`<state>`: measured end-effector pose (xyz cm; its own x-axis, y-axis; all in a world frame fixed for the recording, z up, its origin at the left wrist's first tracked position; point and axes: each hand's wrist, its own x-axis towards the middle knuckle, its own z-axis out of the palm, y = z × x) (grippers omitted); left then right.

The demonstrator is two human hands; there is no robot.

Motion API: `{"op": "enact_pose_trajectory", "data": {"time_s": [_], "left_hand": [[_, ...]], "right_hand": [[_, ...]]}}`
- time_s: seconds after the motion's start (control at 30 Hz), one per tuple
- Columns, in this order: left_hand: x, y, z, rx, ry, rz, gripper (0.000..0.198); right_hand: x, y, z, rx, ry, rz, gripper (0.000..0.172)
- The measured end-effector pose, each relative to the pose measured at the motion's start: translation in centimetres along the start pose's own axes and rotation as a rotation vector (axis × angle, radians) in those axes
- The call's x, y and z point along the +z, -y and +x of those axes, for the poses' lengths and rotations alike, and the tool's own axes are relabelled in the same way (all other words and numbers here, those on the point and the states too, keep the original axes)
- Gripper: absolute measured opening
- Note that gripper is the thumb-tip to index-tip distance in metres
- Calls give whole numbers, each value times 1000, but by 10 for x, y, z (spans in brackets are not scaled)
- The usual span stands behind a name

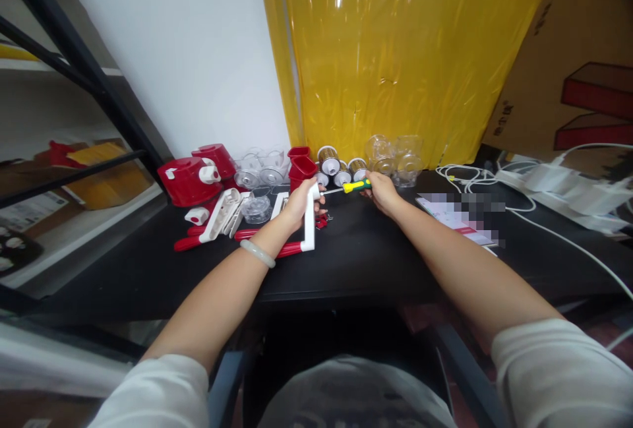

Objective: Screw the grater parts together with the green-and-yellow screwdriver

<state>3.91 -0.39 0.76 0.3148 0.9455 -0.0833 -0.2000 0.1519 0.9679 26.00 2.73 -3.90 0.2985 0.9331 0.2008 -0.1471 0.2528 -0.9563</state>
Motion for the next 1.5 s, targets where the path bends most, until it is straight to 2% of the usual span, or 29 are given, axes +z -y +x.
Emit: {"op": "enact_pose_trajectory", "data": {"time_s": [0.27, 0.63, 1.03, 1.33, 1.5], "left_hand": [[0, -1, 0, 15, 8, 11, 32], [-1, 1, 1, 0, 14, -1, 33], [1, 0, 1, -14, 23, 32, 33], [-1, 2, 3, -18, 42, 23, 33], [0, 1, 1, -29, 45, 22, 34]], "right_hand": [[1, 3, 1, -31, -26, -18, 25], [6, 8, -2, 49, -49, 94, 10], [6, 11, -2, 73, -91, 100, 11], [5, 8, 1, 16, -91, 43, 12], [6, 8, -1, -104, -121, -59, 16]]}}
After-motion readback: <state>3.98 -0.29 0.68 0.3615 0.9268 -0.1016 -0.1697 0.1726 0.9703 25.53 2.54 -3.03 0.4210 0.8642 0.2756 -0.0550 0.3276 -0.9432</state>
